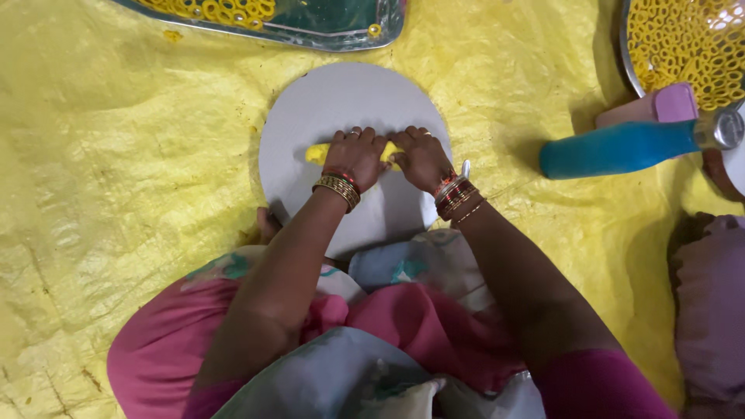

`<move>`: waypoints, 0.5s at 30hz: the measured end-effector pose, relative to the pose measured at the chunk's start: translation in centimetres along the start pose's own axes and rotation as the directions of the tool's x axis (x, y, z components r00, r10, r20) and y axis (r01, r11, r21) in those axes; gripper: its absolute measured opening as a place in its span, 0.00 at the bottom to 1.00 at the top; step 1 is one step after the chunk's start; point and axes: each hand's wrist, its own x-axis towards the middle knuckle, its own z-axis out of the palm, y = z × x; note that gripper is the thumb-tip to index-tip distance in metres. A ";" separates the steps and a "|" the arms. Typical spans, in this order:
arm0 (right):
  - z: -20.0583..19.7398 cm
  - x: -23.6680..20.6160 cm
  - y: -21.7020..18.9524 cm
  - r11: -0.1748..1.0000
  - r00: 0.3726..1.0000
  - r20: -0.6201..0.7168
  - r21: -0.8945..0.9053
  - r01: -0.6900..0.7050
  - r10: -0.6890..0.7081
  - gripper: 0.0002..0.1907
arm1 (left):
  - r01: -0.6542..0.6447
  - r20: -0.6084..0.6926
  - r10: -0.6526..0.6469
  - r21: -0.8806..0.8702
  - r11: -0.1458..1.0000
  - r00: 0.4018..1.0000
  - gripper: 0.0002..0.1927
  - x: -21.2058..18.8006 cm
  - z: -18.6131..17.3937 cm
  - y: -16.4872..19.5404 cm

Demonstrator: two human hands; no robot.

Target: The person kneads a yellow dough on a white circular board using both hands. They repeatedly press, fold, and roll the dough to prepare it for shaping. Trays of yellow ring-shaped snacks are visible nearby.

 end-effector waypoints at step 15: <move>0.9 1.6 -0.2 0.952 0.979 -0.006 -0.233 -0.200 0.204 0.11 | -0.007 -0.026 0.005 -0.049 0.999 1.000 0.14 2.0 0.9 -1.0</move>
